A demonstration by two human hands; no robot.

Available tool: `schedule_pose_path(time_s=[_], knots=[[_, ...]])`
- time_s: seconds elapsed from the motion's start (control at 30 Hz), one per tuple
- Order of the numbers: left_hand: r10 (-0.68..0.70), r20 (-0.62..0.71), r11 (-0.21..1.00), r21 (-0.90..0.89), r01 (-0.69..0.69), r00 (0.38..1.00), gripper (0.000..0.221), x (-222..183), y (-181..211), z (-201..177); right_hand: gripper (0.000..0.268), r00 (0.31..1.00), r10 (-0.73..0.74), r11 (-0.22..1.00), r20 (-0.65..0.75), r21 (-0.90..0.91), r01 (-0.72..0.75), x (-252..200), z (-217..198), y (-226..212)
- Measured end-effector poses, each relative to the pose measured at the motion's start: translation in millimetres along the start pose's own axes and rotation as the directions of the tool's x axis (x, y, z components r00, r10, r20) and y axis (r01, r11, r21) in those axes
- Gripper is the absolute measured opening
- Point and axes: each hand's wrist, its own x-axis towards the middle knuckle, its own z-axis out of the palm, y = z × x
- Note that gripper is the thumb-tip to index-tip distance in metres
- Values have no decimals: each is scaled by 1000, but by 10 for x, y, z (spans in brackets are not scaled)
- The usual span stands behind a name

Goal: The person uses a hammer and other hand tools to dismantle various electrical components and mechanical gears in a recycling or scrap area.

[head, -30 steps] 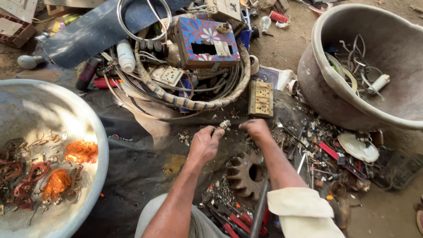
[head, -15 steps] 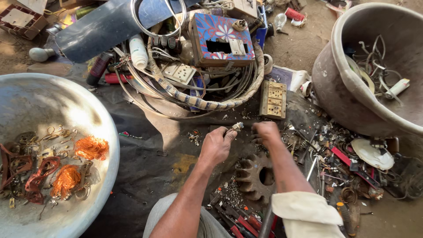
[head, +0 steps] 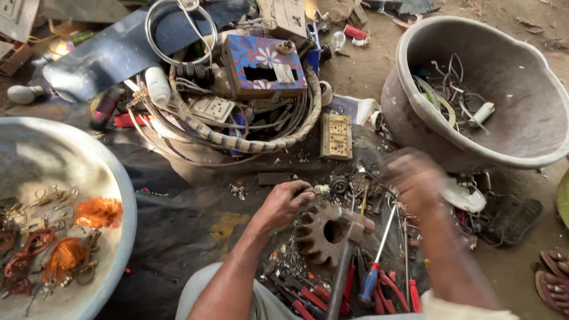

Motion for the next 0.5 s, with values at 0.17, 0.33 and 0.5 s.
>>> schedule_pose_path(time_s=[0.17, 0.33, 0.5], knots=[[-13, 15, 993, 114, 11, 1000, 34, -68, -20, 58, 41, 966, -128, 974, 223, 212, 80, -303, 815, 934], [58, 38, 992, 114, -62, 998, 29, -111, 3, 18, 38, 826, -492, 840, 275, 398, 368, -48, 861, 1356], [-6, 76, 992, -124, 16, 997, 33, -156, 84, 124, 37, 851, -477, 863, 217, 298, 408, -120, 691, 1474]])
